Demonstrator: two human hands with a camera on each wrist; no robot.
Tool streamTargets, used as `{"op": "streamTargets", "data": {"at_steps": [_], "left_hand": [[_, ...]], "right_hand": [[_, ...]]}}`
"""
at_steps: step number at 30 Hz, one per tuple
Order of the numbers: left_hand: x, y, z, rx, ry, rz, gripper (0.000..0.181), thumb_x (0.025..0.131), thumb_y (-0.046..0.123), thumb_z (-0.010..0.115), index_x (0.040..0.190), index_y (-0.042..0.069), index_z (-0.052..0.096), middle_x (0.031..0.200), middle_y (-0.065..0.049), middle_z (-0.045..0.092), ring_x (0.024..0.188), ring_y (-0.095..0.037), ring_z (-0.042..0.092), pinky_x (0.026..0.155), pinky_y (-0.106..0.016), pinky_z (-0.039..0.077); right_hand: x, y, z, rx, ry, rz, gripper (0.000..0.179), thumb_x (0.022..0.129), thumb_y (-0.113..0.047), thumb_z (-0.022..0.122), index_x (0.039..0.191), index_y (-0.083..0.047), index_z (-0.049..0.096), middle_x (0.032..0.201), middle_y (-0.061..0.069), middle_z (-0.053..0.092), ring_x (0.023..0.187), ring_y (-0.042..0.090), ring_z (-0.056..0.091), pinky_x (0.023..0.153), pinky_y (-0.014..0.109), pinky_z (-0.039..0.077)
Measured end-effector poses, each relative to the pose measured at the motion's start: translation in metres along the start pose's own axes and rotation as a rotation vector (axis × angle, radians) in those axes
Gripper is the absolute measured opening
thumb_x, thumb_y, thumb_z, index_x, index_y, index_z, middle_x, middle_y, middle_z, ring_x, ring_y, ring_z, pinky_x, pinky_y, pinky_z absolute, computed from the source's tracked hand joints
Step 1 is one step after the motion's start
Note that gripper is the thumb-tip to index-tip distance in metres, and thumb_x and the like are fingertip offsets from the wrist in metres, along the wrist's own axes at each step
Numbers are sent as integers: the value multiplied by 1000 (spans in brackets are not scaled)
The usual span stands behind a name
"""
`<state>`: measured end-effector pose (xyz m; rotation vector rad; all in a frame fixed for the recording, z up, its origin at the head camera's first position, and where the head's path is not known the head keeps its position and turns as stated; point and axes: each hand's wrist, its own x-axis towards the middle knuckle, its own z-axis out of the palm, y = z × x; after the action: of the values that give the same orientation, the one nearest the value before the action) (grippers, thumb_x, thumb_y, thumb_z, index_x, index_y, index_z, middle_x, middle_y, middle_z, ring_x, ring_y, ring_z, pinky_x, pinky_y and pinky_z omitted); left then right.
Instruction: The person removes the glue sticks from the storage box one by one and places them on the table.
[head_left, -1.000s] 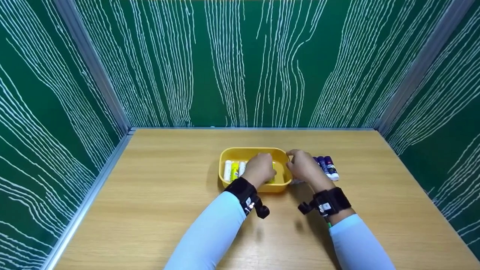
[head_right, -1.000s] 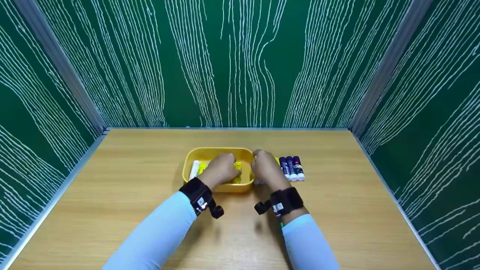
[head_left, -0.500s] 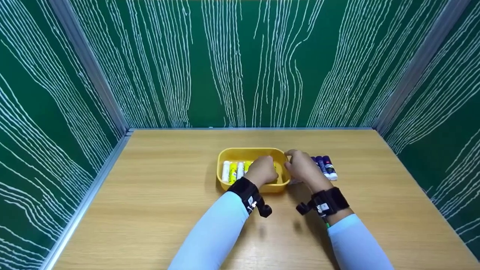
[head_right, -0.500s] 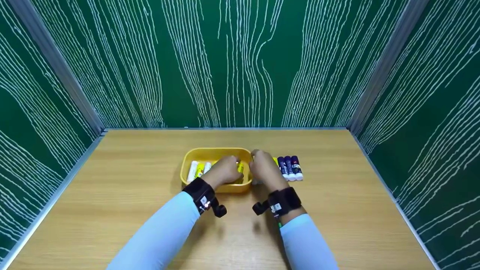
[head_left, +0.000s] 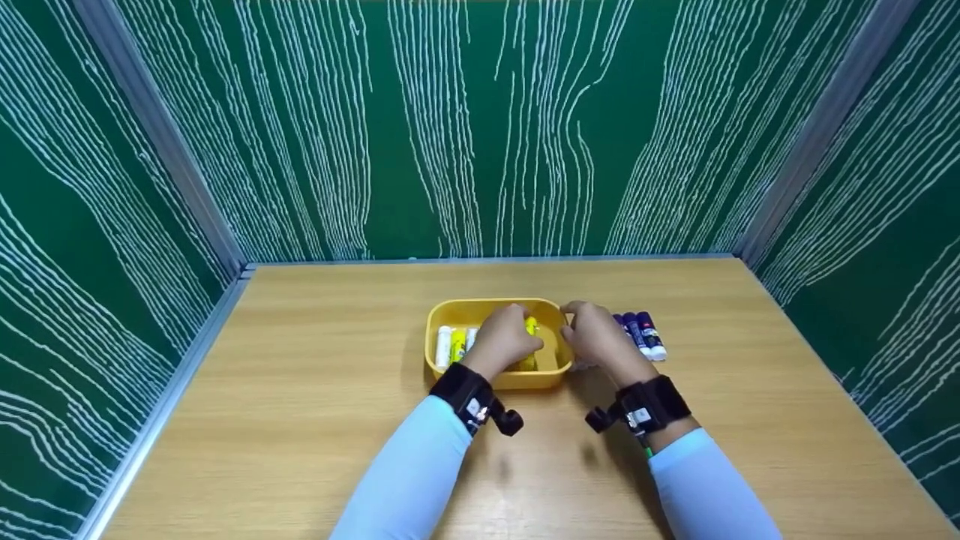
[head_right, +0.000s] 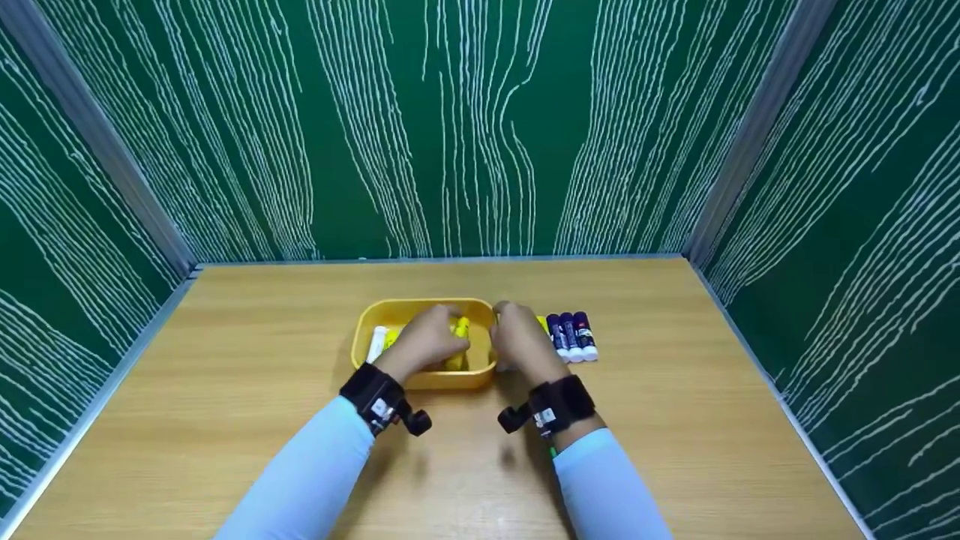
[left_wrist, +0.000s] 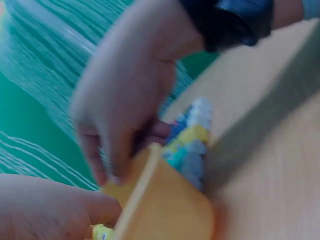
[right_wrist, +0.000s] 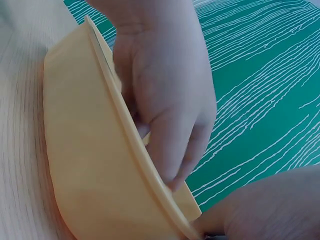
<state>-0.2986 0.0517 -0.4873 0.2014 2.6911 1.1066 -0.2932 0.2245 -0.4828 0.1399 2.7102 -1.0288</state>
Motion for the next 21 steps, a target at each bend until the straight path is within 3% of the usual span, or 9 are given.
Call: {"op": "streamTargets", "data": {"at_steps": [5, 8, 12, 16, 21], "left_hand": [[-11, -7, -27, -115, 44, -46, 65, 80, 26, 75, 138, 18, 46, 101, -1, 58, 54, -19, 60, 43, -29, 50], [-19, -15, -44, -152, 94, -48, 68, 79, 23, 76, 139, 20, 44, 100, -2, 56, 61, -18, 61, 47, -28, 51], [-29, -27, -67, -222, 111, -69, 68, 81, 21, 72, 142, 27, 40, 101, -3, 55, 70, -20, 62, 53, -30, 54], [-37, -39, -88, -246, 127, -97, 66, 82, 22, 70, 141, 31, 40, 106, -4, 54, 72, -22, 63, 53, -31, 54], [-44, -54, -108, -212, 166, -117, 62, 84, 22, 69, 139, 29, 42, 107, -4, 54, 67, -22, 61, 50, -30, 53]], "right_hand": [[0, -1, 2, 2, 11, -34, 46, 96, -17, 54, 141, -13, 42, 100, 13, 57, 72, 24, 63, 56, 35, 56], [-2, -1, 2, -26, 18, -45, 46, 96, -18, 53, 141, -13, 42, 98, 13, 57, 71, 23, 61, 55, 34, 55], [-3, 0, 0, -37, 23, -26, 46, 96, -18, 53, 141, -16, 42, 95, 12, 57, 70, 24, 60, 55, 34, 55], [-3, 0, 0, -14, 9, -21, 46, 97, -18, 52, 142, -15, 41, 95, 12, 57, 70, 25, 61, 57, 35, 55], [-3, 1, 1, 1, 8, -10, 46, 97, -18, 52, 141, -16, 40, 93, 13, 57, 69, 26, 61, 58, 36, 55]]}}
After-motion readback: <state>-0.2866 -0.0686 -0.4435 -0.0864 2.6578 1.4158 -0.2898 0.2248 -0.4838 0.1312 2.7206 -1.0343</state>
